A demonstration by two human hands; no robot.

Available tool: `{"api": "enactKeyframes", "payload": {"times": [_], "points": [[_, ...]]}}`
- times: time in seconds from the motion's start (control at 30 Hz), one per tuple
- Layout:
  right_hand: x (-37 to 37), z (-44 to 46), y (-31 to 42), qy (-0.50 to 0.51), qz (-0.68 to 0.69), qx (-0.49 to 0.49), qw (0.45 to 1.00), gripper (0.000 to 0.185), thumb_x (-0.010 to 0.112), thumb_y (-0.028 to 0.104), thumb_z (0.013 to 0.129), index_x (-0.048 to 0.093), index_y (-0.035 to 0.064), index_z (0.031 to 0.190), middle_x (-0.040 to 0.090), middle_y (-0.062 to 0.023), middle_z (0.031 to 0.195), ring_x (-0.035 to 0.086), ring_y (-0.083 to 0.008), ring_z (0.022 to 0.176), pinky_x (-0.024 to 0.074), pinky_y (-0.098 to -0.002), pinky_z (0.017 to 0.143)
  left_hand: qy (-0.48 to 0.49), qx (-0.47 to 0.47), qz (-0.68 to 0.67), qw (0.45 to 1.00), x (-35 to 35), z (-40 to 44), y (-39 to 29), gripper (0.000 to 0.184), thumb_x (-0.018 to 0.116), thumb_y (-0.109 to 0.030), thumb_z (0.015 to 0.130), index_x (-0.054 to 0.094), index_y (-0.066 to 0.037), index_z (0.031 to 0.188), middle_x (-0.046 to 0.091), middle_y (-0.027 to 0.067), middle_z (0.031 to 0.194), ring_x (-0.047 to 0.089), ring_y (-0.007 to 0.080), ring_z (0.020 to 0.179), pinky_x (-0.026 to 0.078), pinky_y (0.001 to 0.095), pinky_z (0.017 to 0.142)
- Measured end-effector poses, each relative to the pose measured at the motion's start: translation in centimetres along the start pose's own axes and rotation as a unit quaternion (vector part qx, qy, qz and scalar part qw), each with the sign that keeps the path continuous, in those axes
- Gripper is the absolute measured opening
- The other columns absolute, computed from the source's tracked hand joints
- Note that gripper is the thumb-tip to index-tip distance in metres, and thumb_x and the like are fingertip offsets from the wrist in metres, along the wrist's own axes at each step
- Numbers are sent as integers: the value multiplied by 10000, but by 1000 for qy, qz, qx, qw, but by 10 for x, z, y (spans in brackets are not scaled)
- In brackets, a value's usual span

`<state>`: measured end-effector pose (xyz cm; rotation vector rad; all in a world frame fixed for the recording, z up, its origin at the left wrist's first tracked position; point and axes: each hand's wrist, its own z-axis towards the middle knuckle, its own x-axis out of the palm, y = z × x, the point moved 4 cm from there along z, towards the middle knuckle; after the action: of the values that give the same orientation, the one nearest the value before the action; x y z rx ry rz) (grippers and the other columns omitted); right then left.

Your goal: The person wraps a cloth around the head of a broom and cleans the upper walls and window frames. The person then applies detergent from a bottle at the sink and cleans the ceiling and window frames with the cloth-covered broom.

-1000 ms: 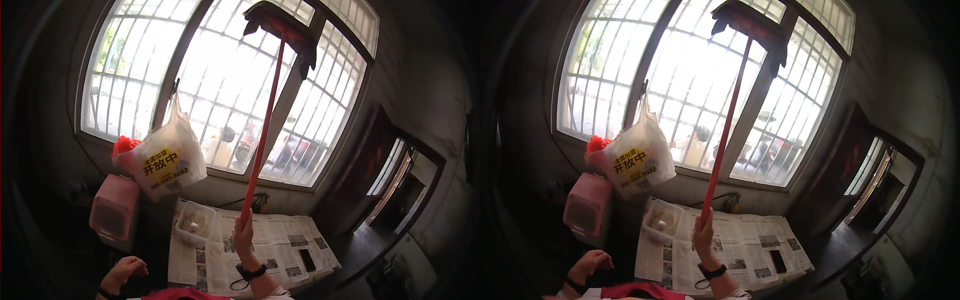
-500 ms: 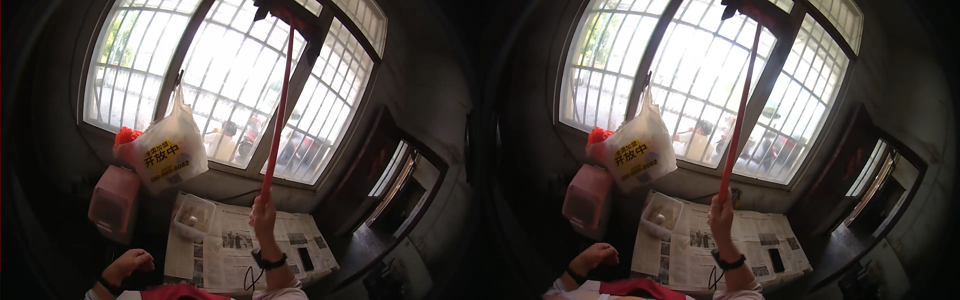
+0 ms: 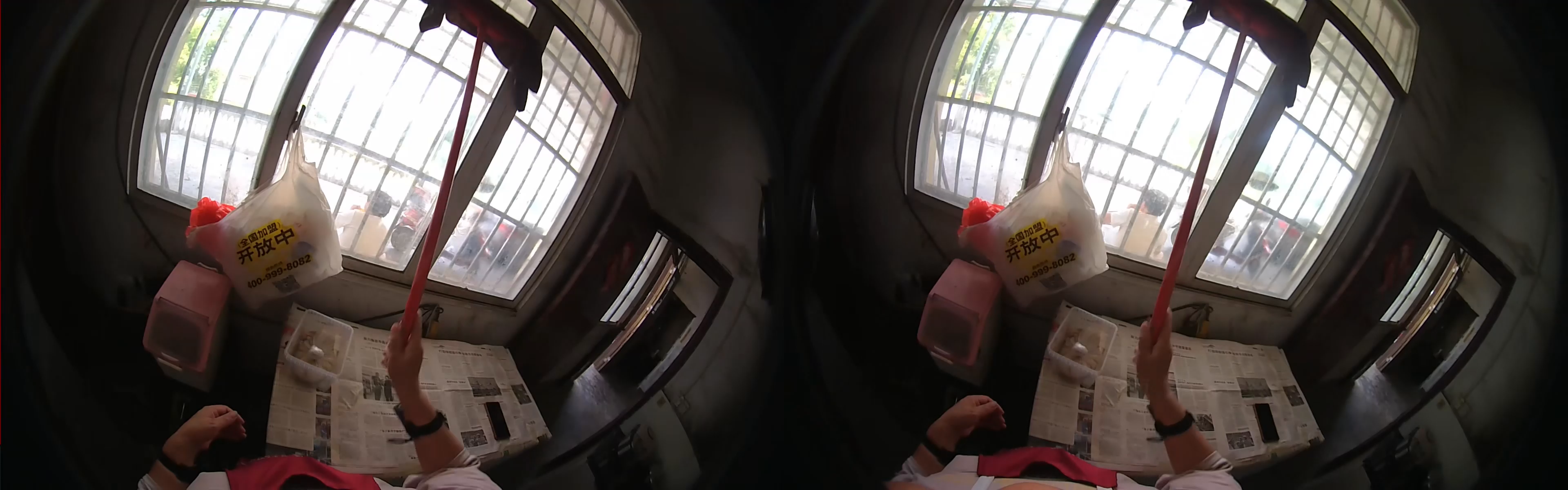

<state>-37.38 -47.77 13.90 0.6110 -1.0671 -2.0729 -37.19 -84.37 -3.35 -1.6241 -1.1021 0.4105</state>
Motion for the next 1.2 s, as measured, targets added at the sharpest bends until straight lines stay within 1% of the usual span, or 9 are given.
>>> {"api": "enactKeyframes", "payload": {"times": [0.13, 0.3, 0.43, 0.7, 0.77, 1.0, 1.1, 1.17, 1.2], "points": [[1, -114, -69, 19, -93, 48, 994, 532, 499, 204, 913, 245, 27, 1344, 447, -12, 667, 447, -73, 472, 395, -233, 392, 12, -8, 9, 1000, -1, 11, 0, 239, 506, -224, 912, 567, 6, 933, 637, 113, 851, 642, 197, 793, 528, 310, 731], [-16, -161, -93, 39, -54, 135, 989, 560, 514, 174, 902, 215, 74, 1365, 451, 2, 666, 440, -60, 488, 395, -222, 408, 35, -20, 36, 999, 11, 26, -4, 244, 517, -233, 909, 571, 2, 946, 637, 102, 864, 640, 186, 807, 524, 296, 741], [-13, -93, -46, 44, -10, 87, 995, 484, 505, 161, 907, 277, 78, 1326, 450, 9, 659, 434, -46, 470, 382, -209, 386, 52, -12, 22, 998, 23, 28, -17, 252, 507, -242, 915, 571, -2, 954, 635, 93, 865, 636, 182, 820, 520, 291, 747], [-9, 101, 128, 71, 114, 40, 990, 326, 502, 188, 914, 390, 113, 1211, 399, 29, 612, 364, -26, 405, 305, -187, 310, 64, 2, 24, 998, 17, 21, -17, 262, 479, -239, 927, 567, 6, 956, 633, 107, 860, 636, 192, 823, 519, 300, 742], [1, 116, 133, 83, 119, 17, 989, 266, 531, 284, 903, 421, 111, 1072, 385, 31, 605, 358, -28, 402, 283, -176, 315, 54, 1, 23, 998, 12, 18, -13, 263, 476, -237, 928, 566, 9, 954, 634, 112, 860, 636, 195, 822, 520, 301, 740], [43, 42, 31, 29, 75, 13, 997, 252, 493, 186, 914, 403, 97, 1131, 418, 19, 647, 385, -33, 413, 334, -184, 327, 18, -5, -18, 1000, -1, 9, 4, 256, 484, -226, 923, 564, 17, 938, 638, 125, 849, 644, 214, 796, 530, 321, 728], [47, -41, -46, 67, 76, 117, 988, 343, 501, 173, 903, 401, 62, 1211, 433, 13, 631, 424, -63, 413, 354, -220, 337, 6, -5, -24, 1000, -5, 7, 3, 253, 488, -224, 921, 565, 17, 937, 638, 125, 847, 644, 216, 799, 530, 321, 730], [42, -97, -89, 113, 68, 212, 968, 295, 557, 187, 873, 478, 15, 1099, 449, 14, 551, 455, -78, 409, 360, -235, 347, 3, -7, -22, 1000, -5, 8, 4, 253, 489, -224, 921, 565, 17, 940, 638, 124, 847, 644, 215, 805, 530, 320, 734], [38, -124, -111, 114, 18, 202, 973, 261, 560, 189, 869, 497, 17, 1055, 473, 5, 567, 470, -79, 417, 367, -240, 352, 8, -11, -14, 1000, -5, 10, 5, 256, 491, -227, 920, 564, 17, 948, 638, 122, 847, 643, 215, 812, 528, 318, 738]]}}
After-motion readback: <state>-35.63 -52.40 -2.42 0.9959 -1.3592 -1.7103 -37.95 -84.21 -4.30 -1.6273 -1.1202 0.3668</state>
